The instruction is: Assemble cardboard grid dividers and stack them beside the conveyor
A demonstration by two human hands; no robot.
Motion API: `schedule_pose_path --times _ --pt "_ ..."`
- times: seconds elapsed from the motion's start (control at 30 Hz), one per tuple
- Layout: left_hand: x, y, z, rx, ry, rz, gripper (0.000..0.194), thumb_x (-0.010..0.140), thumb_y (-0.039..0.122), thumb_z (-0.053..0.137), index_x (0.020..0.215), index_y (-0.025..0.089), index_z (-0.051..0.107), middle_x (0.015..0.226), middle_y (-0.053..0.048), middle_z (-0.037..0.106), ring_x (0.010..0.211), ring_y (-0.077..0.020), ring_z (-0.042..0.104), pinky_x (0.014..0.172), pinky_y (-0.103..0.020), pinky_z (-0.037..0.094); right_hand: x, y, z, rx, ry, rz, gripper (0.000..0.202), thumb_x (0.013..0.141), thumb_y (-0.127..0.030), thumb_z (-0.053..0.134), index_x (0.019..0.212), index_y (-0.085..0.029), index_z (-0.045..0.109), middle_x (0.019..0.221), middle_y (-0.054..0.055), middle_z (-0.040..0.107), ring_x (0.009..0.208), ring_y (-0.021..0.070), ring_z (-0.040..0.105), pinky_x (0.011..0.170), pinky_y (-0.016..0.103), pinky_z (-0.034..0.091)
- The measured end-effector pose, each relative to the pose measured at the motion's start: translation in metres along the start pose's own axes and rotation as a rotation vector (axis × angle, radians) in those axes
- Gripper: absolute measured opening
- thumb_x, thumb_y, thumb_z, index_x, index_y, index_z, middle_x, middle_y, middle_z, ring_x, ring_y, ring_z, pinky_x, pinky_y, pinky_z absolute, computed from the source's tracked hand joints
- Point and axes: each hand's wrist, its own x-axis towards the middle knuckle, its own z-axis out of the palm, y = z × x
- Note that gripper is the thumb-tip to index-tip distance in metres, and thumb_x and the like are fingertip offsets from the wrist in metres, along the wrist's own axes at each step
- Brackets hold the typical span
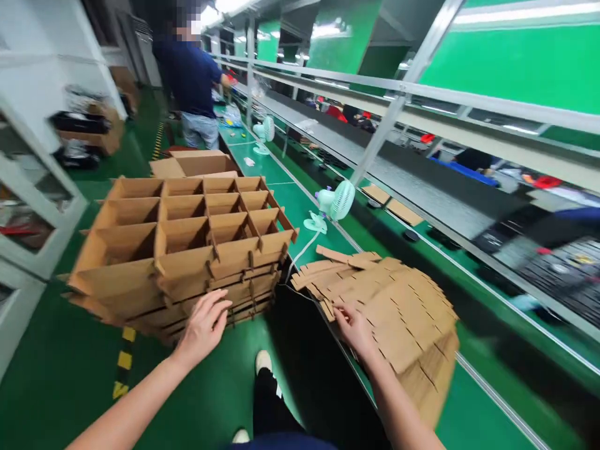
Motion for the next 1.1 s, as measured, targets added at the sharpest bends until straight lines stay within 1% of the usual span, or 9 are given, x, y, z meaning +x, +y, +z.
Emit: schedule_pose_path --times 0.13,0.33,0.53,0.63,0.73,0.83,0.93,1.0,1.1 --pt "-0.004 0.080 0.068 -0.297 -0.130 0.160 0.020 0.087 0.011 0.050 0.102 0.020 0.061 0.115 -0.008 0.062 0.114 -0.0216 0.055 0.097 -0.041 0.047 -0.122 0.021 -0.054 -0.137 0.031 0.099 0.034 0.088 -0.044 0.045 0.091 -0.022 0.071 0.094 0.006 0.071 0.089 0.0210 0.065 0.079 0.031 0.051" --pt "0.027 0.235 0.142 -0.492 -0.400 0.457 0.023 0.091 0.021 0.046 0.108 0.020 0.061 0.110 -0.007 0.065 0.113 -0.0208 0.055 0.097 -0.039 0.045 -0.266 0.076 -0.120 -0.206 0.333 0.444 0.036 0.088 -0.044 0.042 0.091 -0.023 0.071 0.096 0.007 0.071 0.086 0.0218 0.066 0.076 0.031 0.051" --pt "0.033 0.378 0.224 -0.266 -0.738 0.457 0.031 0.088 0.029 0.047 0.116 0.019 0.057 0.126 -0.013 0.055 0.120 -0.0250 0.048 0.102 -0.041 0.040 -0.374 0.158 -0.145 -0.140 0.270 0.632 0.033 0.087 -0.038 0.042 0.093 -0.022 0.070 0.096 0.006 0.072 0.086 0.0226 0.066 0.082 0.033 0.049" --pt "0.014 0.454 0.269 -0.126 -0.912 0.404 0.036 0.088 0.032 0.046 0.119 0.016 0.054 0.122 -0.016 0.056 0.117 -0.0251 0.050 0.096 -0.039 0.043 -0.430 0.205 -0.180 -0.126 0.251 0.643 0.033 0.086 -0.038 0.043 0.097 -0.022 0.069 0.099 0.006 0.071 0.085 0.0213 0.066 0.080 0.031 0.049" --pt "-0.017 0.517 0.304 0.019 -0.971 0.299 0.048 0.084 0.040 0.049 0.121 0.009 0.051 0.124 -0.024 0.053 0.117 -0.0332 0.049 0.091 -0.047 0.044 -0.507 0.258 -0.229 -0.090 0.327 0.724 0.033 0.085 -0.041 0.044 0.098 -0.024 0.069 0.099 0.006 0.071 0.083 0.0213 0.067 0.079 0.031 0.050" --pt "-0.045 0.551 0.328 0.202 -0.957 0.163 0.054 0.083 0.039 0.046 0.126 0.007 0.047 0.134 -0.027 0.044 0.122 -0.0373 0.044 0.093 -0.054 0.039 -0.594 0.305 -0.281 -0.037 0.429 0.882 0.032 0.084 -0.040 0.044 0.095 -0.024 0.070 0.095 0.005 0.072 0.083 0.0223 0.067 0.078 0.032 0.050" --pt "-0.061 0.561 0.347 0.282 -0.919 0.062 0.050 0.086 0.039 0.035 0.123 0.010 0.050 0.135 -0.022 0.047 0.124 -0.0330 0.044 0.095 -0.052 0.039 -0.661 0.338 -0.330 -0.054 0.500 1.066 0.030 0.084 -0.035 0.043 0.088 -0.022 0.070 0.088 0.006 0.073 0.079 0.0227 0.068 0.075 0.032 0.050" --pt "-0.065 0.565 0.356 0.308 -0.901 0.032 0.051 0.086 0.043 0.032 0.121 0.013 0.053 0.138 -0.021 0.045 0.129 -0.0333 0.040 0.094 -0.051 0.040 -0.686 0.355 -0.359 -0.126 0.521 1.172 0.029 0.085 -0.031 0.042 0.087 -0.021 0.069 0.086 0.006 0.073 0.079 0.0223 0.068 0.073 0.031 0.049" --pt "-0.065 0.585 0.363 0.393 -0.869 0.091 0.045 0.082 0.050 0.041 0.120 0.030 0.055 0.140 -0.011 0.048 0.136 -0.0385 0.031 0.090 -0.061 0.039 -0.703 0.381 -0.397 -0.258 0.528 1.315 0.026 0.087 -0.025 0.044 0.090 -0.022 0.069 0.087 0.004 0.073 0.084 0.0201 0.068 0.074 0.027 0.047"
